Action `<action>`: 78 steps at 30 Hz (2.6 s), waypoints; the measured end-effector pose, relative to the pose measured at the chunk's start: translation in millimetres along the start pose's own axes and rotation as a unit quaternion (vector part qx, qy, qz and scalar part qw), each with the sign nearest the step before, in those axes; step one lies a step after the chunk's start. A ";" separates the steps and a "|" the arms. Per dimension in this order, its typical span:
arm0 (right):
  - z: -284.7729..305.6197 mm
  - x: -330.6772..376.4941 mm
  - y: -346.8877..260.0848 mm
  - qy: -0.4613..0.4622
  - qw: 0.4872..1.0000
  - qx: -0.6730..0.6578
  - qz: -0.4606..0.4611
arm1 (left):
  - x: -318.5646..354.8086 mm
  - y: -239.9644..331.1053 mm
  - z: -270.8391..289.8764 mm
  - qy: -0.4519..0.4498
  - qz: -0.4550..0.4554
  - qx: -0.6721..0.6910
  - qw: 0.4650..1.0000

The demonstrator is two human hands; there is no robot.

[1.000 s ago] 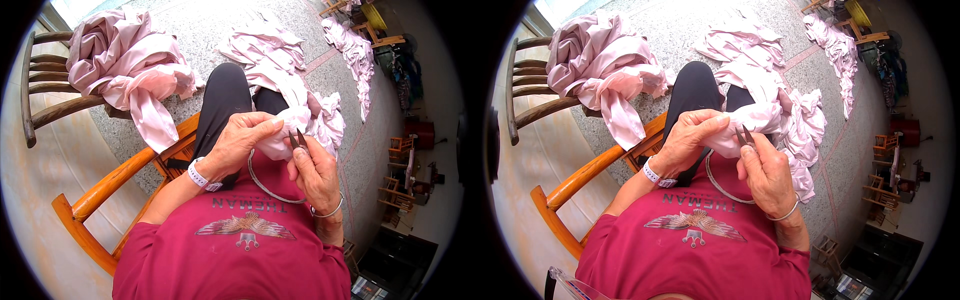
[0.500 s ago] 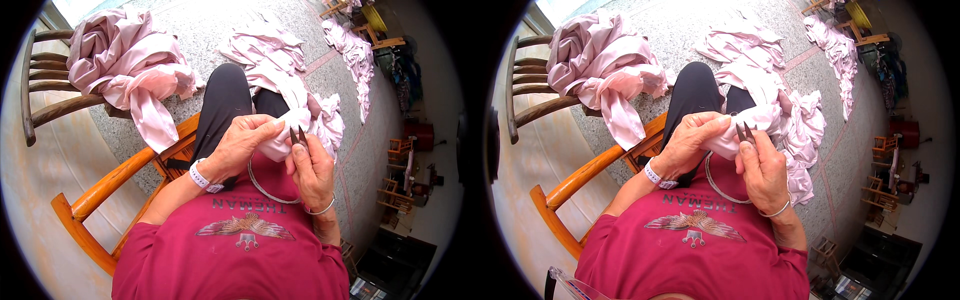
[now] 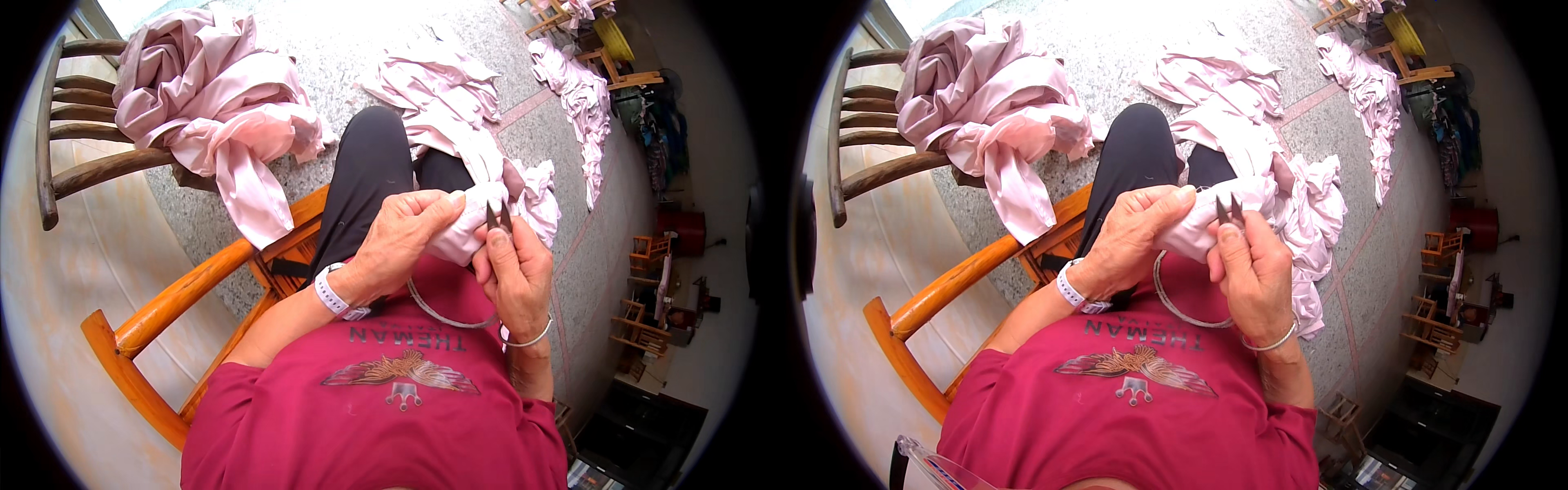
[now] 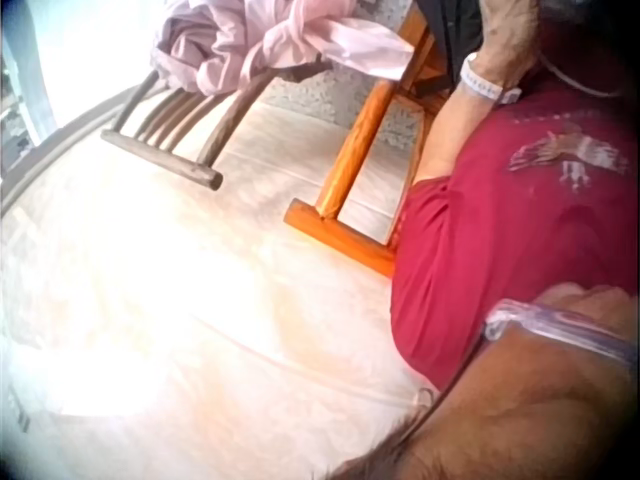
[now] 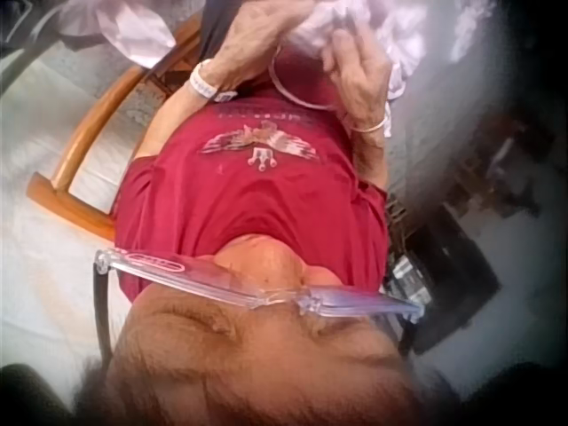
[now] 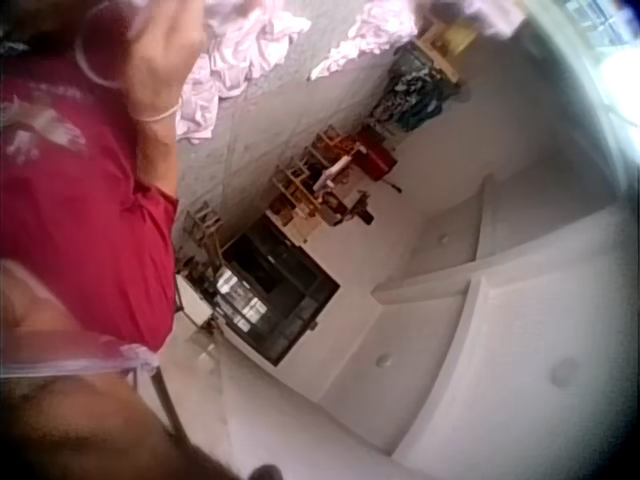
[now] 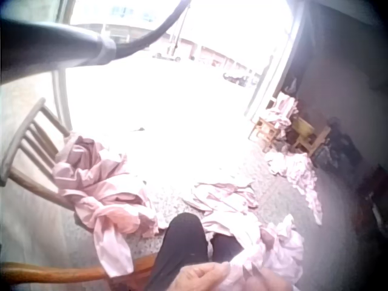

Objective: The person trims loose threads from a light pink garment using small shears.

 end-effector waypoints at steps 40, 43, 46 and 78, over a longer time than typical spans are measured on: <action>-10.3 -5.6 13.4 0.042 0.997 0.023 0.053 | 1.0 -5.6 -3.2 -0.039 -0.017 0.015 0.999; -7.3 -11.6 19.4 0.032 0.998 -0.026 0.046 | 0.5 -8.4 -1.9 -0.039 -0.031 -0.002 0.999; 1.8 -16.8 15.7 0.062 0.997 -0.037 0.040 | 0.0 -1.5 -3.1 -0.018 -0.047 -0.020 0.999; 2.3 -4.0 -13.0 -0.071 0.989 0.131 -0.012 | -0.4 4.6 5.0 -0.033 -0.043 0.031 0.998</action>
Point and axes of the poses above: each hand's wrist, its own x-axis away from the middle knuckle, its own z-axis out of the back of the hand, y = z × x, the point moved 2 cm from there along -x, towards the middle knuckle, and after that the axes turned 1 degree about -x, right-handed, at the moved point
